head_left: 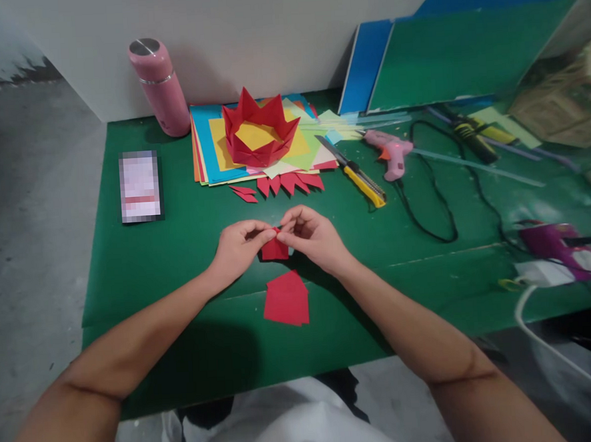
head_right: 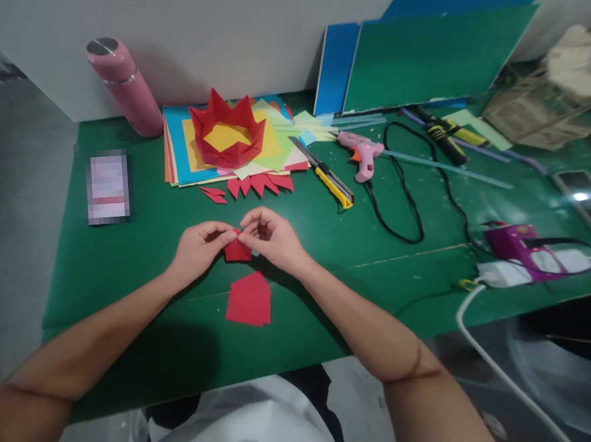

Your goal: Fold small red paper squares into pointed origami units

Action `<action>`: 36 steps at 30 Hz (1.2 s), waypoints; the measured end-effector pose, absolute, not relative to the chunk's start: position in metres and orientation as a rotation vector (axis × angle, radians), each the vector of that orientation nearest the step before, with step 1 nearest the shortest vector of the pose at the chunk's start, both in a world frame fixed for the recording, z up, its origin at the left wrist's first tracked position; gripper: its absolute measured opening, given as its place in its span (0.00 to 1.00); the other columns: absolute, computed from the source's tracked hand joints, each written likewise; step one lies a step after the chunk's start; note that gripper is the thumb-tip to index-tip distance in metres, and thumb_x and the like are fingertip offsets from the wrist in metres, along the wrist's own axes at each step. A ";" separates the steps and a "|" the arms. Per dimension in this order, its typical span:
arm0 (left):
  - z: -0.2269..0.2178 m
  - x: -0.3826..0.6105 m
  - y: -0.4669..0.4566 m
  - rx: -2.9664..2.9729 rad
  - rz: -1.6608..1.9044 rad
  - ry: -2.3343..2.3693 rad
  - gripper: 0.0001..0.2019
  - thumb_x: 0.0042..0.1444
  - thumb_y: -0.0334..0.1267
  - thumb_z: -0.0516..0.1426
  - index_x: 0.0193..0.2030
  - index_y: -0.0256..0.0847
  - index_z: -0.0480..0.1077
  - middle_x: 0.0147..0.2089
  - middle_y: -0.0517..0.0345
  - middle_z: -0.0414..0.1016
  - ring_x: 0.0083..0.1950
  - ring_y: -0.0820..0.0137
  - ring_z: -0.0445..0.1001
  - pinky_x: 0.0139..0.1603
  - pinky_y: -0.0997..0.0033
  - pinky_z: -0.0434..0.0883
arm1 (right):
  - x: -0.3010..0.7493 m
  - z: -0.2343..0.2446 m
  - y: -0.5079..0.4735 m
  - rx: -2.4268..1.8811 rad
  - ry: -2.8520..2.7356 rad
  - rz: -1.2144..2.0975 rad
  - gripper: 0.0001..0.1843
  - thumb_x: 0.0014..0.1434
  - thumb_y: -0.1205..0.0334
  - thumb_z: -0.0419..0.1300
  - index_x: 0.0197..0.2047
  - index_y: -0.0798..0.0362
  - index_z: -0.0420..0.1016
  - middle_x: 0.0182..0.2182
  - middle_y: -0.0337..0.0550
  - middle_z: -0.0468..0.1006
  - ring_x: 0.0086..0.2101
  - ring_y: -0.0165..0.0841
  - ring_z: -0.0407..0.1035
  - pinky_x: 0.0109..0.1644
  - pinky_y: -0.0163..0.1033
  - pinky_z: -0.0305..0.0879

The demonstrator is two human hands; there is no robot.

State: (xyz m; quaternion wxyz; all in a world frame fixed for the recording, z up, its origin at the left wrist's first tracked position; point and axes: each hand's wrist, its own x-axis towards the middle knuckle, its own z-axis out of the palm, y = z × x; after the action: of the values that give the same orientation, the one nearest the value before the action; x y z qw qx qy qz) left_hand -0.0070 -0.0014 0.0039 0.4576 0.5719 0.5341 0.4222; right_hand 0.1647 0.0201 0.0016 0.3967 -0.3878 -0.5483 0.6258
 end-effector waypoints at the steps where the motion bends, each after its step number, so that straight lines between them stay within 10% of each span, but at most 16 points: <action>1: 0.004 -0.007 -0.002 1.419 1.045 1.323 0.07 0.53 0.40 0.61 0.31 0.40 0.76 0.33 0.57 0.80 0.35 0.69 0.76 0.39 0.69 0.71 | 0.165 0.001 0.020 -0.979 -1.389 1.588 0.16 0.49 0.56 0.69 0.36 0.51 0.68 0.25 0.33 0.71 0.26 0.24 0.65 0.31 0.32 0.63; 36: 0.003 -0.007 0.002 1.290 1.051 1.191 0.09 0.49 0.42 0.62 0.31 0.39 0.71 0.31 0.58 0.76 0.32 0.72 0.73 0.34 0.72 0.70 | 0.165 0.003 0.021 -0.987 -1.388 1.645 0.18 0.48 0.55 0.70 0.37 0.51 0.67 0.25 0.32 0.70 0.24 0.23 0.63 0.29 0.32 0.63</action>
State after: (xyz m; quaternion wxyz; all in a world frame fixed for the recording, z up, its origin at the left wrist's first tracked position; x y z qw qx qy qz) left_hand -0.0072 0.0017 0.0026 0.5207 0.5382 0.4967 0.4386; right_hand 0.1654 0.0208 0.0030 0.3771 -0.3861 -0.5429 0.6434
